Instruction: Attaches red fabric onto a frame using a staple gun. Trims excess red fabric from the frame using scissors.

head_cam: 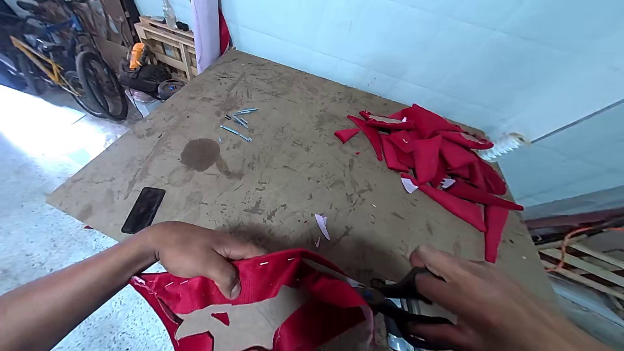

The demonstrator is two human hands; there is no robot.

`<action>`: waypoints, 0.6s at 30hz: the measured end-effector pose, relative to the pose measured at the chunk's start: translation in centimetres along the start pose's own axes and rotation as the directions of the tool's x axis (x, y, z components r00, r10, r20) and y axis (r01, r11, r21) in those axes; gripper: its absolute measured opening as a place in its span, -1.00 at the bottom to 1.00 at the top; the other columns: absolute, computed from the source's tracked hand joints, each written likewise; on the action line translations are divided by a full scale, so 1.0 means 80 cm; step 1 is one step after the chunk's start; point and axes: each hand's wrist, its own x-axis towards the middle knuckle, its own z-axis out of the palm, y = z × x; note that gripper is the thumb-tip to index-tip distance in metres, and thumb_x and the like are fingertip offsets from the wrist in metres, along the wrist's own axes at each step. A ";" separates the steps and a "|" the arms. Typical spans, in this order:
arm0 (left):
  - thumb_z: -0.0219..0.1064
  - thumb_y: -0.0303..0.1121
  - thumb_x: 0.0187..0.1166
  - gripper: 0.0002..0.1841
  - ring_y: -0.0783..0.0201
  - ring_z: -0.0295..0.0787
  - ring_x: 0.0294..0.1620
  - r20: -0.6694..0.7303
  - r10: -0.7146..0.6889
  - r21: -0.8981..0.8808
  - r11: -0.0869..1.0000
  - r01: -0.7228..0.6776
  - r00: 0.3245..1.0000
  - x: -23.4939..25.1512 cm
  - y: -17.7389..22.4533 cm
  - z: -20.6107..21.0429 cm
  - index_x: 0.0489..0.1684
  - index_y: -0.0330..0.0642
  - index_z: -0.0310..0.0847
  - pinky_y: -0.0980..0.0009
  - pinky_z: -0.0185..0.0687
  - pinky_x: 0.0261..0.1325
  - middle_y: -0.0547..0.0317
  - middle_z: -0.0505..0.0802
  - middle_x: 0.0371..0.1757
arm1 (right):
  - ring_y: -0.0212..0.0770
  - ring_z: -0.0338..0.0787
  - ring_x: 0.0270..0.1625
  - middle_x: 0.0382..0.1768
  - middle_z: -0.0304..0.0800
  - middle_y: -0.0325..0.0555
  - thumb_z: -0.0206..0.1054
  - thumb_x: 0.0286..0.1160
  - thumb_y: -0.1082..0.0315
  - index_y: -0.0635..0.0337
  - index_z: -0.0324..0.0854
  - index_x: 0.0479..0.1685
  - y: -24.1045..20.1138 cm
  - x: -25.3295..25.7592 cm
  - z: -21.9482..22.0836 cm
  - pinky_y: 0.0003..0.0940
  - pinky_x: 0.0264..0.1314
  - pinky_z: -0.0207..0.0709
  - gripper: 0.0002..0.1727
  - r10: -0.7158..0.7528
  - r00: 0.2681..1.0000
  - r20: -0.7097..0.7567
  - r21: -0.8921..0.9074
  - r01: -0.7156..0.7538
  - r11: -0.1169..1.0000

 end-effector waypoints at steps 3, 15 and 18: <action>0.20 -0.42 0.61 -0.55 0.34 0.75 0.01 0.007 -0.014 0.007 1.000 0.014 1.000 0.000 0.003 0.001 0.50 -0.04 0.54 0.27 0.73 0.05 0.12 0.82 0.11 | -0.09 0.66 -0.47 -0.32 0.60 -0.02 0.47 0.48 -0.06 0.08 0.50 -0.47 0.006 -0.004 0.001 -0.16 -0.64 0.48 -0.56 -0.120 0.993 -0.002 0.082 0.120 0.989; 0.21 -0.41 0.62 -0.61 0.39 0.75 -0.01 0.035 -0.031 0.051 0.998 0.029 0.999 0.008 0.011 -0.005 0.43 -0.08 0.58 0.31 0.71 0.06 0.15 0.83 0.06 | 0.18 0.69 -0.19 -0.16 0.64 0.18 0.36 0.40 -0.29 0.15 0.57 -0.37 0.024 -0.006 -0.073 0.00 -0.48 0.45 -0.41 -0.058 0.986 0.154 -0.097 0.074 0.992; 0.19 -0.38 0.64 -0.60 0.40 0.74 0.04 0.022 -0.027 0.039 0.999 0.026 0.999 0.008 0.008 -0.005 0.46 -0.07 0.56 0.31 0.70 0.12 0.17 0.82 0.10 | 0.17 0.69 -0.19 -0.17 0.64 0.17 0.38 0.36 -0.32 0.16 0.57 -0.37 0.028 -0.009 -0.067 0.00 -0.49 0.44 -0.38 -0.040 0.988 0.151 -0.089 0.054 0.995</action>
